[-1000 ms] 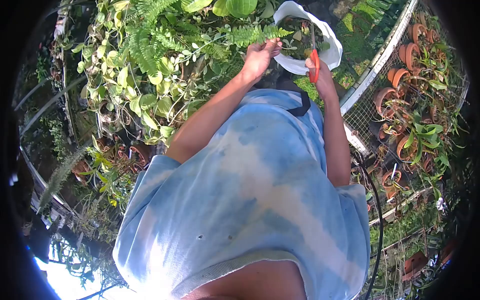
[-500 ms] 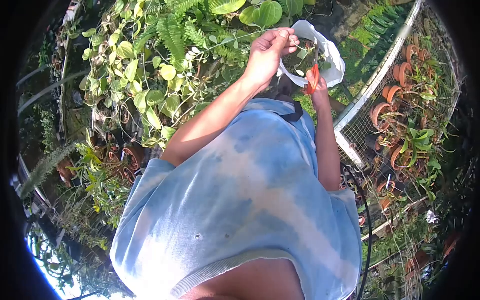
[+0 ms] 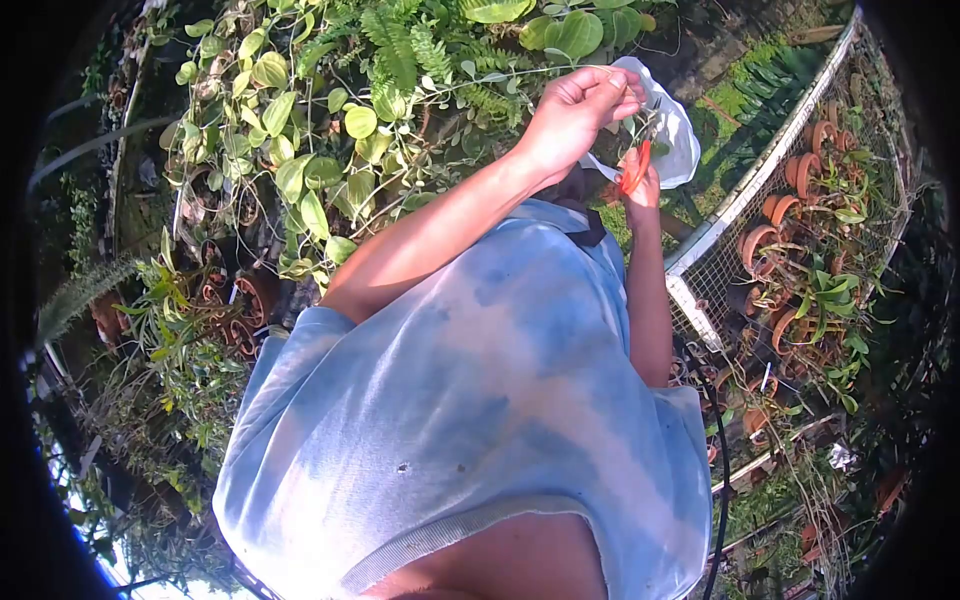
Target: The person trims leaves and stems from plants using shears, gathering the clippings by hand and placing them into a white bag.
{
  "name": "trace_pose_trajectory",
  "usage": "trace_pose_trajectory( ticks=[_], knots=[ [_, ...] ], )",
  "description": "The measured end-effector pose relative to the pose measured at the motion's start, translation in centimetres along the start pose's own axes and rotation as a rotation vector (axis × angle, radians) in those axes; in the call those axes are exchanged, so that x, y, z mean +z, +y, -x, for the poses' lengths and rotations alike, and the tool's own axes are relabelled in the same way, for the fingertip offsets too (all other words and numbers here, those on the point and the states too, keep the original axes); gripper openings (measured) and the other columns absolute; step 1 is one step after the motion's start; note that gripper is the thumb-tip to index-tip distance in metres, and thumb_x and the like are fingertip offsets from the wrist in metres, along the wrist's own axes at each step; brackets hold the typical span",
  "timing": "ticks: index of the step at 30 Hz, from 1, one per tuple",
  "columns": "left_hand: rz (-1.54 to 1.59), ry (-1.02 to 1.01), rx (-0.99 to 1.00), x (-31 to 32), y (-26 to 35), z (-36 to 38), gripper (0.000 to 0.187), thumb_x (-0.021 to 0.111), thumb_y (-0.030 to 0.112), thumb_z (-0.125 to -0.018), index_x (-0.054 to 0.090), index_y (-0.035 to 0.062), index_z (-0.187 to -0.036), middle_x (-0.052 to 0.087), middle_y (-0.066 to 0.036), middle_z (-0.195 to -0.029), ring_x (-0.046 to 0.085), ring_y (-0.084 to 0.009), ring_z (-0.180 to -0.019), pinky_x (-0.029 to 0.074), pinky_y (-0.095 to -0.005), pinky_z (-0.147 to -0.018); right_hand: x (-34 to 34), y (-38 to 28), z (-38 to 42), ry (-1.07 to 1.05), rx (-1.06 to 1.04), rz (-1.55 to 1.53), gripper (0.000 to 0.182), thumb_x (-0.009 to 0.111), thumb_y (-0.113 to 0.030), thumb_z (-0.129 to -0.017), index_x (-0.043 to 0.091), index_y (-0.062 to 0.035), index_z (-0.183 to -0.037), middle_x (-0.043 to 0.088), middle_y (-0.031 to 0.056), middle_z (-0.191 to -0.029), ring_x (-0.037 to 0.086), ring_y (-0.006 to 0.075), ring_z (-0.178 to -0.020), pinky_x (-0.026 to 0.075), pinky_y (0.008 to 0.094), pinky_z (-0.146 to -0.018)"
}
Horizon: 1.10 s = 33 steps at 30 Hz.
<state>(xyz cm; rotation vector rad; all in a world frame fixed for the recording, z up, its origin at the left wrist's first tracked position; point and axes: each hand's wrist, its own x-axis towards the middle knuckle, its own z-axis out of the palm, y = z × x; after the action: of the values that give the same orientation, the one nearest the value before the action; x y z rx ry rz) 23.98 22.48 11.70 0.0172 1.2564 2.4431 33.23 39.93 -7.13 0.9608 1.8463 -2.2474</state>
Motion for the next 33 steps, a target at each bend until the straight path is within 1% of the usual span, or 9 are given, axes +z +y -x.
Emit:
trace_pose_trajectory(
  ticks=[20, 23, 26, 27, 29, 30, 31, 32, 33],
  knots=[
    [0.093, -0.010, -0.241, 0.5, -5.4, -0.7, 0.022, 0.052, 0.012, -0.105, 0.065, -0.0046, -0.110, 0.068, -0.013, -0.113, 0.065, -0.0182, -0.110, 0.053, -0.0316, -0.103, -1.8, -0.1, -0.5, 0.061, -0.054, -0.328, 0.045, 0.063, -0.047, -0.097, 0.058, -0.0050, -0.112, 0.060, 0.0051, -0.094, 0.060, 0.0136, -0.086, 0.053, 0.0308, -0.073],
    [0.277, 0.010, -0.225, 0.4, -4.8, -2.3, 0.021, 0.052, 0.011, -0.104, 0.065, -0.0046, -0.108, 0.068, -0.014, -0.111, 0.065, -0.0215, -0.111, 0.050, -0.0322, -0.107, -3.1, 0.5, -1.0, 0.125, -0.019, -0.308, 0.048, 0.067, -0.047, -0.095, 0.058, -0.0047, -0.116, 0.059, 0.0044, -0.100, 0.059, 0.0134, -0.093, 0.053, 0.0315, -0.074],
    [0.420, 0.004, -0.064, -0.5, -2.5, -6.0, 0.027, 0.047, 0.010, -0.105, 0.050, -0.0109, -0.122, 0.053, -0.023, -0.132, 0.057, -0.0295, -0.122, 0.047, -0.0340, -0.111, -3.2, -0.2, -1.0, 0.219, 0.039, -0.288, 0.041, 0.066, -0.048, -0.095, 0.059, -0.0107, -0.109, 0.060, -0.0004, -0.096, 0.063, 0.0157, -0.100, 0.052, 0.0367, -0.082],
    [0.465, 0.037, -0.029, -0.8, -1.2, -7.2, 0.019, 0.050, 0.008, -0.104, 0.055, -0.0069, -0.113, 0.059, -0.018, -0.114, 0.063, -0.0260, -0.111, 0.052, -0.0335, -0.107, -3.4, -0.3, -1.3, 0.202, 0.032, -0.299, 0.041, 0.067, -0.048, -0.094, 0.059, -0.0107, -0.109, 0.060, -0.0002, -0.096, 0.063, 0.0157, -0.100, 0.052, 0.0367, -0.082],
    [0.389, 0.009, 0.098, -3.4, -0.3, -10.0, 0.020, 0.049, 0.006, -0.104, 0.054, -0.0095, -0.114, 0.059, -0.020, -0.114, 0.061, -0.0279, -0.115, 0.052, -0.0335, -0.107, -4.0, -0.2, -1.7, 0.173, 0.020, -0.322, 0.042, 0.068, -0.049, -0.094, 0.060, -0.0105, -0.110, 0.059, 0.0001, -0.098, 0.063, 0.0155, -0.101, 0.052, 0.0367, -0.082],
    [0.291, 0.141, 0.087, -4.4, 1.0, -11.1, 0.031, 0.053, 0.014, -0.104, 0.052, -0.0086, -0.125, 0.057, -0.017, -0.131, 0.056, -0.0213, -0.120, 0.042, -0.0348, -0.113, -4.1, -0.5, -1.9, 0.181, 0.042, -0.316, 0.042, 0.069, -0.048, -0.093, 0.061, -0.0104, -0.111, 0.059, 0.0004, -0.099, 0.063, 0.0155, -0.100, 0.053, 0.0368, -0.081],
    [0.140, 0.119, 0.076, -6.3, 1.7, -12.1, 0.036, 0.045, 0.015, -0.106, 0.044, -0.0138, -0.129, 0.045, -0.021, -0.141, 0.041, -0.0264, -0.137, 0.027, -0.0346, -0.123, -4.2, -0.5, -2.0, 0.169, 0.001, -0.292, 0.044, 0.070, -0.048, -0.092, 0.060, -0.0096, -0.111, 0.059, 0.0004, -0.099, 0.063, 0.0155, -0.100, 0.053, 0.0364, -0.080],
    [0.015, 0.153, 0.071, -8.7, 1.4, -13.4, 0.038, 0.047, 0.020, -0.106, 0.047, -0.0093, -0.130, 0.048, -0.019, -0.142, 0.042, -0.0275, -0.139, 0.031, -0.0390, -0.121, -4.1, -0.8, -2.1, 0.187, 0.001, -0.275, 0.046, 0.071, -0.048, -0.091, 0.060, -0.0086, -0.112, 0.059, 0.0007, -0.099, 0.063, 0.0156, -0.100, 0.053, 0.0358, -0.079],
    [-0.227, 0.258, -0.236, -6.3, 4.7, -11.5, 0.044, 0.053, 0.036, -0.103, 0.047, 0.0162, -0.142, 0.035, -0.010, -0.157, 0.029, -0.0251, -0.148, 0.019, -0.0755, -0.111, -4.2, -1.0, -2.3, 0.201, 0.001, -0.259, 0.048, 0.072, -0.048, -0.090, 0.060, -0.0076, -0.113, 0.059, 0.0010, -0.100, 0.063, 0.0157, -0.100, 0.054, 0.0353, -0.079]
  ],
)
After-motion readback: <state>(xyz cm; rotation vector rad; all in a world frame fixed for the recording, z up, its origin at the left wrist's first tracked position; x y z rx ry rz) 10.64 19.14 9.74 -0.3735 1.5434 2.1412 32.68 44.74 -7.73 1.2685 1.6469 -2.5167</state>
